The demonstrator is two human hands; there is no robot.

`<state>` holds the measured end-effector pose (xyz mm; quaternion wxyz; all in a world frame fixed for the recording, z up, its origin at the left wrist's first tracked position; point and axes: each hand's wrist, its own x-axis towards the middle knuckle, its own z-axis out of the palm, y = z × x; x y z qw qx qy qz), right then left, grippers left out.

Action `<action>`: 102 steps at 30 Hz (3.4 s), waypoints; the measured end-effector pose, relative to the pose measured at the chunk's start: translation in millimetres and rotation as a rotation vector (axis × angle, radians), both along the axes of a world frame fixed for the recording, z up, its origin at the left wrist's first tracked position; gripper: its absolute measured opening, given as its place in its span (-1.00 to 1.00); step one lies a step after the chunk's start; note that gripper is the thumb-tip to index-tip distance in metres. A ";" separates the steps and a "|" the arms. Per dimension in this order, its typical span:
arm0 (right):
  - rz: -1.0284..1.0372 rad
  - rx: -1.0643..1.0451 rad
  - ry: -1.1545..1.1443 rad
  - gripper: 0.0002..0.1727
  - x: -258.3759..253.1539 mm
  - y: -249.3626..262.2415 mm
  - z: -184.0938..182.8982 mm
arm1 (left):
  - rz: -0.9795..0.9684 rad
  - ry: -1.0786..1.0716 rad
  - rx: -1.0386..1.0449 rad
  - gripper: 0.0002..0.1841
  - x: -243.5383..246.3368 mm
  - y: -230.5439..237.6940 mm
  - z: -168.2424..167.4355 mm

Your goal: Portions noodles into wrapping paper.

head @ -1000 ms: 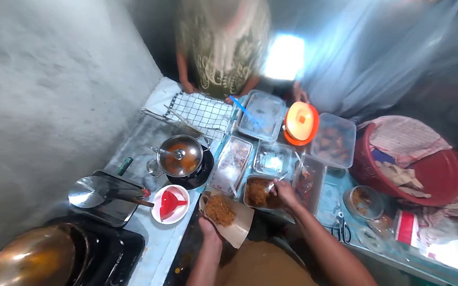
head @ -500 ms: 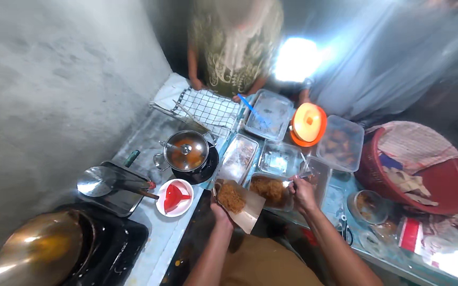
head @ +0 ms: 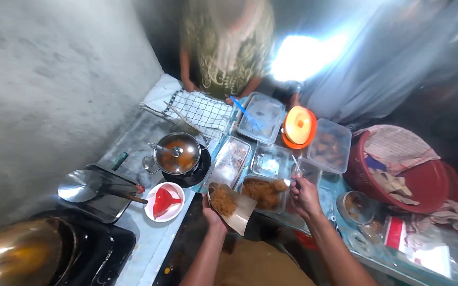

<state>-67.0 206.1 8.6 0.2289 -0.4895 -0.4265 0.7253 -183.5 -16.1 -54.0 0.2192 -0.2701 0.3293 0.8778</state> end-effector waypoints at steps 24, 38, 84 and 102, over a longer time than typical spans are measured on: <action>0.759 1.532 -0.093 -0.69 -5.3 -65.3 33.8 | -0.210 -0.118 -0.036 -0.45 11.2 41.1 35.9; 0.928 1.722 -0.019 -0.77 -4.1 -49.6 56.1 | -0.369 -0.074 -0.156 -0.53 8.2 31.3 24.0; 0.060 0.271 0.245 -0.58 -1.1 -28.0 123.1 | -0.220 0.057 -0.202 -0.47 8.9 51.1 1.8; 0.419 1.394 0.094 -0.67 3.9 -35.8 48.8 | -0.299 0.124 -0.168 -0.51 -6.2 40.3 7.1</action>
